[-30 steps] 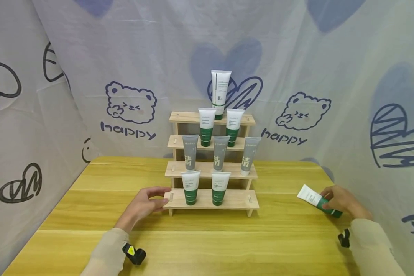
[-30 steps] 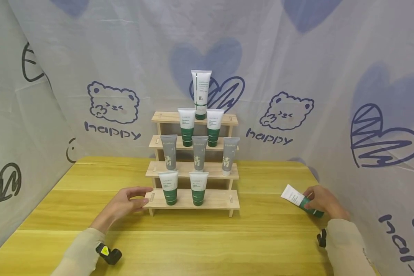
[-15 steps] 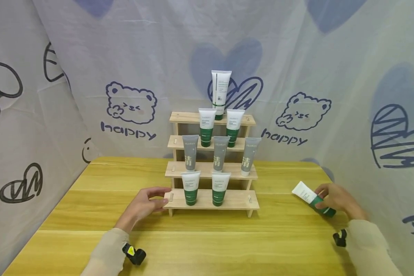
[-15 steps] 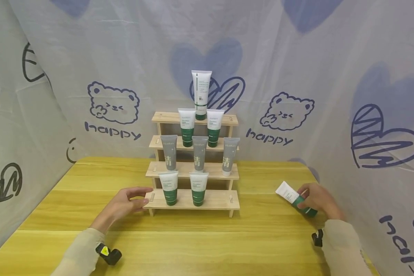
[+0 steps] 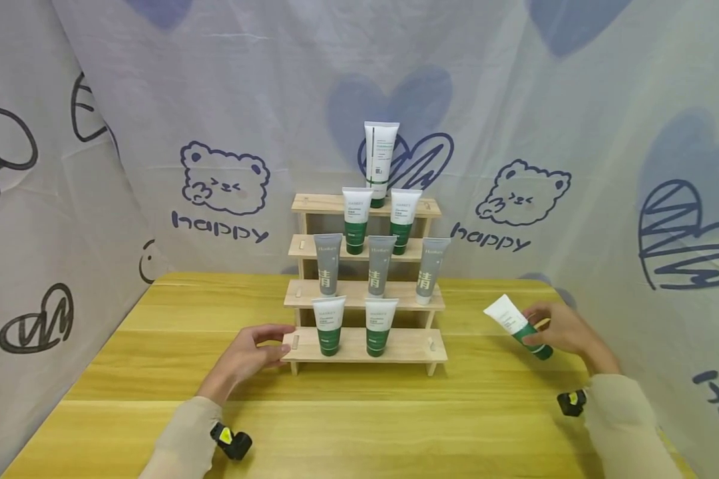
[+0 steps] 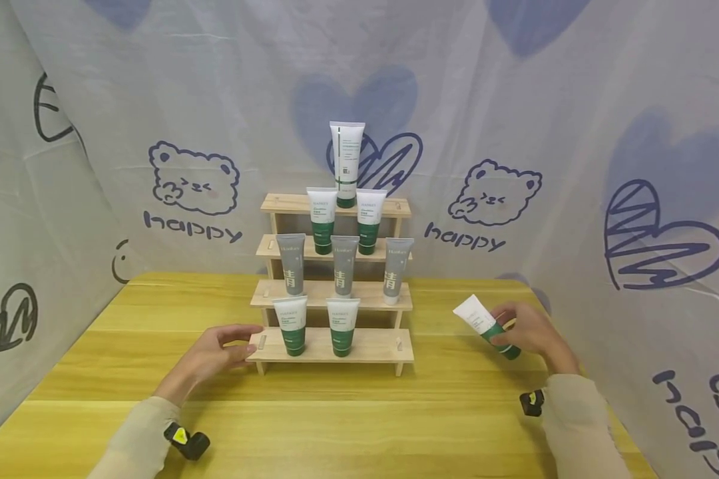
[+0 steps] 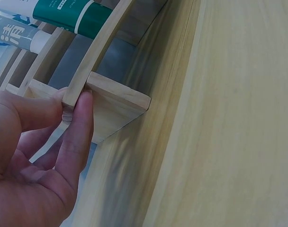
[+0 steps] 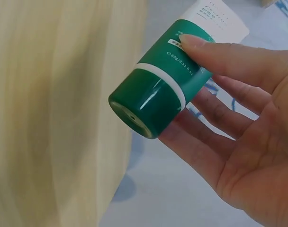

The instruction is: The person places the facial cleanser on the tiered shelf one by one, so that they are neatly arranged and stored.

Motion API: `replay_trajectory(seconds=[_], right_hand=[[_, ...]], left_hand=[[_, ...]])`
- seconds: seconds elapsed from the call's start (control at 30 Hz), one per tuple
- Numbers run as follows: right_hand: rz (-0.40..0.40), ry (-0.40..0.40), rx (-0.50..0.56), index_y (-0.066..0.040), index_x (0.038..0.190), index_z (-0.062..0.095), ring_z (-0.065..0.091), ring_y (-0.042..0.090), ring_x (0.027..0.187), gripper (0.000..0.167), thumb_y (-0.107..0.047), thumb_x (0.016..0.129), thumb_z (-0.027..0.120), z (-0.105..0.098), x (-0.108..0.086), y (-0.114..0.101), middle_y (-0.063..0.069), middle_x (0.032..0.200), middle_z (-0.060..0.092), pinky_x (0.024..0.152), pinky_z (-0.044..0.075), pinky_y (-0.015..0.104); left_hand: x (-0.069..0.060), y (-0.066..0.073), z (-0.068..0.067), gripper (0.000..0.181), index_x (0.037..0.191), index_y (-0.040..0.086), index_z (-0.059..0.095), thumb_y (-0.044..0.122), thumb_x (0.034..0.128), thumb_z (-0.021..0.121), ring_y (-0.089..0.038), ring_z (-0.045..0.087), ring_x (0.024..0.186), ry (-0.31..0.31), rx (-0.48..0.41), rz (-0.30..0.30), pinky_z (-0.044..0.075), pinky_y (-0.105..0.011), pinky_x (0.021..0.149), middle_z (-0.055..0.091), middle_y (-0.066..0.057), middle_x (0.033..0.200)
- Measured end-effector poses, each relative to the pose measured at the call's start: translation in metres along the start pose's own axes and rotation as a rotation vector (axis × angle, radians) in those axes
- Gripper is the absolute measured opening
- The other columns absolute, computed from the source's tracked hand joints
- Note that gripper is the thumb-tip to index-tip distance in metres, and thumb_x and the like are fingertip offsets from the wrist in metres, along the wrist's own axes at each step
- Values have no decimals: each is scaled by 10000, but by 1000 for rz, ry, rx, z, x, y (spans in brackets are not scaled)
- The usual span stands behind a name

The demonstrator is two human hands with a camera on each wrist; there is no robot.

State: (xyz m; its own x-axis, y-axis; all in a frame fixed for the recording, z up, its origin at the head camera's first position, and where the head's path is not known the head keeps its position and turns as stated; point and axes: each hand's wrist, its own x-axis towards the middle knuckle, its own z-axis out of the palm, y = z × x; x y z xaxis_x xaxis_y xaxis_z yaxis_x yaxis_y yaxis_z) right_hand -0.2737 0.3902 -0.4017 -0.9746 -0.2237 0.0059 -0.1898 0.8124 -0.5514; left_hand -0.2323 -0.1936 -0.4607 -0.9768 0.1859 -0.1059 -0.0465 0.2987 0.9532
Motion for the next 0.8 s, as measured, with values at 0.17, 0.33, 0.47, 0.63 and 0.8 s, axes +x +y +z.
replay_trajectory(seconds=[0.17,0.33,0.47,0.63,0.8], right_hand=[[-41,28,34,76,1161,672,713,262,872,460,-100,788,875,3,5,-19,214,1028,712,712,604,314],[-57,57,69,50,1167,679,721,258,875,448,-104,792,870,7,10,-36,216,1061,718,717,591,297],[-53,71,111,67,1194,659,716,254,880,478,-93,794,865,13,14,-49,237,1081,706,698,586,273],[-64,84,141,96,1220,632,707,268,921,514,-87,798,864,19,14,-62,257,1107,691,705,587,265],[-56,90,158,82,1231,626,701,279,958,514,-92,808,860,23,14,-71,248,1133,686,748,588,278]], left_hand=[[1,-1,0,438,1424,63,608,114,994,674,-220,676,1140,6,3,-7,630,-361,929,538,-221,1503],[2,-2,0,432,1419,79,615,114,992,674,-220,674,1144,13,4,-15,629,-350,931,541,-208,1504],[2,-3,-1,431,1419,76,614,115,994,673,-225,673,1148,10,8,-11,628,-354,935,538,-213,1505],[3,-3,-1,432,1420,77,612,117,994,672,-235,671,1158,5,8,-8,627,-355,939,533,-213,1509],[2,-2,0,435,1422,74,610,124,994,675,-236,671,1159,5,11,-9,628,-348,932,533,-214,1509]])
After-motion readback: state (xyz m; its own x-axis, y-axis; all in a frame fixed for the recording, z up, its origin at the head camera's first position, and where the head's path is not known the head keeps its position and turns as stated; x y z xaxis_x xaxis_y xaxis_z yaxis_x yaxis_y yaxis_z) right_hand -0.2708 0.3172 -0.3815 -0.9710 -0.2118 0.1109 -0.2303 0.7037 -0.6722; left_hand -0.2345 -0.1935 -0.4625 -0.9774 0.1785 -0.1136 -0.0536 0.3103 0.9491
